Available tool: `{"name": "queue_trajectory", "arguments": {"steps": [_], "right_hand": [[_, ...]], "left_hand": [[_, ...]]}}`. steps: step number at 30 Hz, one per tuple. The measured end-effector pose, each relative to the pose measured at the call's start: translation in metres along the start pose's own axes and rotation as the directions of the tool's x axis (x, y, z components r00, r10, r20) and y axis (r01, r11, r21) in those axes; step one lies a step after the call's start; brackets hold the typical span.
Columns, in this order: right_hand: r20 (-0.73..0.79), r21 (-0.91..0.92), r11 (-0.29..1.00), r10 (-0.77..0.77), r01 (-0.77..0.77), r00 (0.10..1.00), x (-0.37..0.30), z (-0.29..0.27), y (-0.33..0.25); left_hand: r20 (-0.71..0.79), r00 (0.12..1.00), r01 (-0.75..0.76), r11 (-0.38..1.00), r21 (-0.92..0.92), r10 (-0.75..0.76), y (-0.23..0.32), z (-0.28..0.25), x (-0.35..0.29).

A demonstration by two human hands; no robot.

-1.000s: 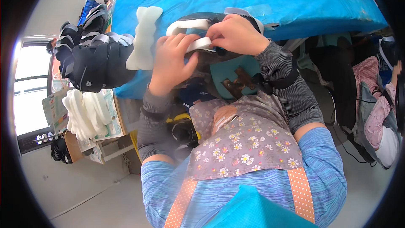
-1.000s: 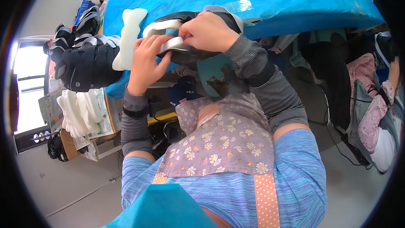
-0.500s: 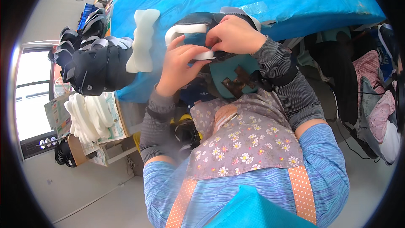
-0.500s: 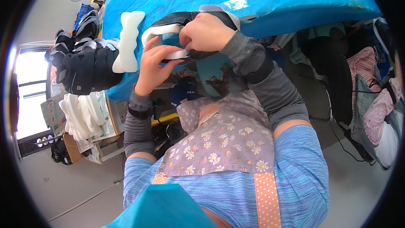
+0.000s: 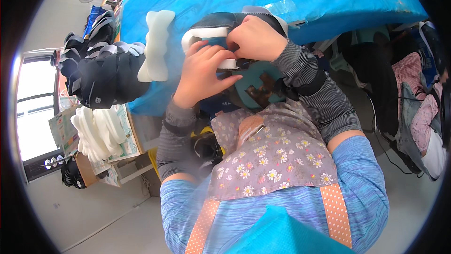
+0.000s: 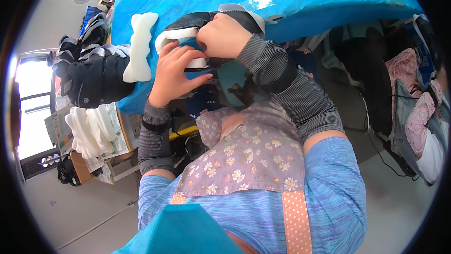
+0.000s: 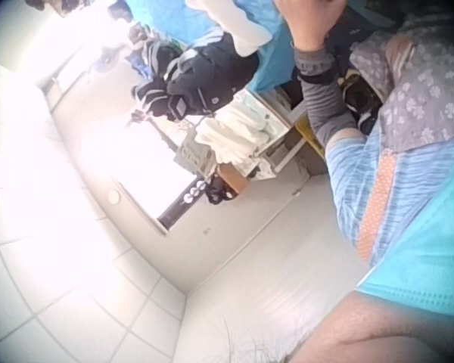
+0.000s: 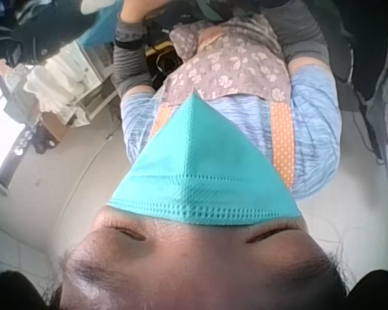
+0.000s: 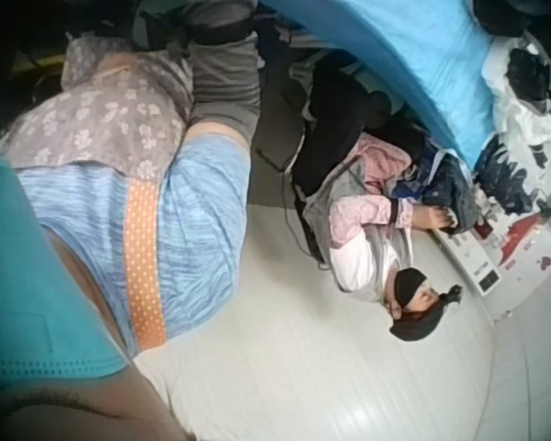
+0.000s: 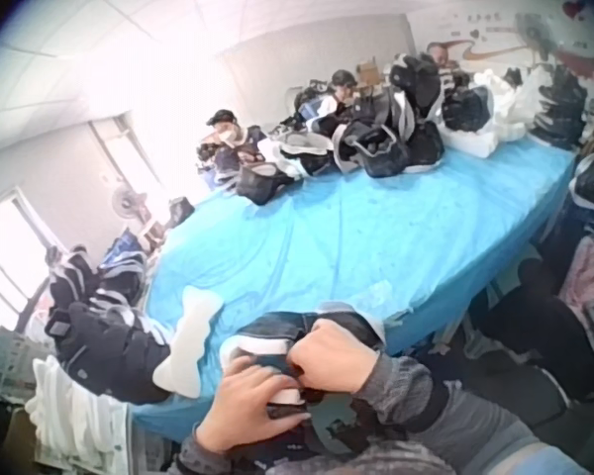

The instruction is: The person inserts white foam padding into the heel and collar of a black shoe upper by hand, smoothing and pressing the padding into the interior lining.

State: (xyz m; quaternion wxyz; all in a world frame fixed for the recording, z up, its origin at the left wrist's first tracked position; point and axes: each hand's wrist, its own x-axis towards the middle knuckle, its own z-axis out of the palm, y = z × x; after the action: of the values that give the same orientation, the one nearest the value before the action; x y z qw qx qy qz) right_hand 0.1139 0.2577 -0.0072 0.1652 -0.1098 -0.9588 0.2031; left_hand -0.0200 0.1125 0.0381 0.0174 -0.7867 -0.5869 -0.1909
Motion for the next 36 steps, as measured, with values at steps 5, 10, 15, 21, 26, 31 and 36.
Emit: {"name": "queue_trajectory", "arguments": {"steps": [5,10,15,21,26,31,36], "right_hand": [[-0.128,0.193,0.98,-0.026,0.051,0.991,0.001,0.011,0.021],[-0.255,0.155,0.986,-0.023,0.064,0.967,-0.002,0.018,0.016],[-0.267,0.135,0.99,0.007,0.03,0.964,-0.005,0.019,0.018],[-0.281,0.152,0.987,-0.007,0.052,0.96,-0.008,0.016,0.014],[-0.43,0.414,0.882,-0.029,0.225,0.903,-0.017,0.013,0.028],[-0.624,0.676,0.736,0.562,0.015,0.543,-0.049,0.024,0.088],[-0.008,0.983,0.158,0.559,-0.097,0.829,-0.045,0.007,0.05]], "left_hand": [[0.067,0.997,-0.039,0.997,0.065,0.035,-0.001,0.002,0.002],[0.116,0.993,-0.044,0.994,0.096,0.033,-0.005,0.016,-0.007],[0.103,0.995,0.0,0.997,0.073,-0.007,-0.002,0.017,-0.004],[0.254,0.966,0.026,0.998,0.048,-0.038,0.007,-0.002,0.002],[0.212,0.976,0.016,0.988,0.153,-0.049,-0.008,0.009,-0.012],[-0.031,0.993,0.106,0.988,-0.111,-0.11,-0.022,-0.004,-0.03],[-0.14,0.979,0.112,0.963,-0.245,-0.149,-0.036,-0.006,-0.069]]}}
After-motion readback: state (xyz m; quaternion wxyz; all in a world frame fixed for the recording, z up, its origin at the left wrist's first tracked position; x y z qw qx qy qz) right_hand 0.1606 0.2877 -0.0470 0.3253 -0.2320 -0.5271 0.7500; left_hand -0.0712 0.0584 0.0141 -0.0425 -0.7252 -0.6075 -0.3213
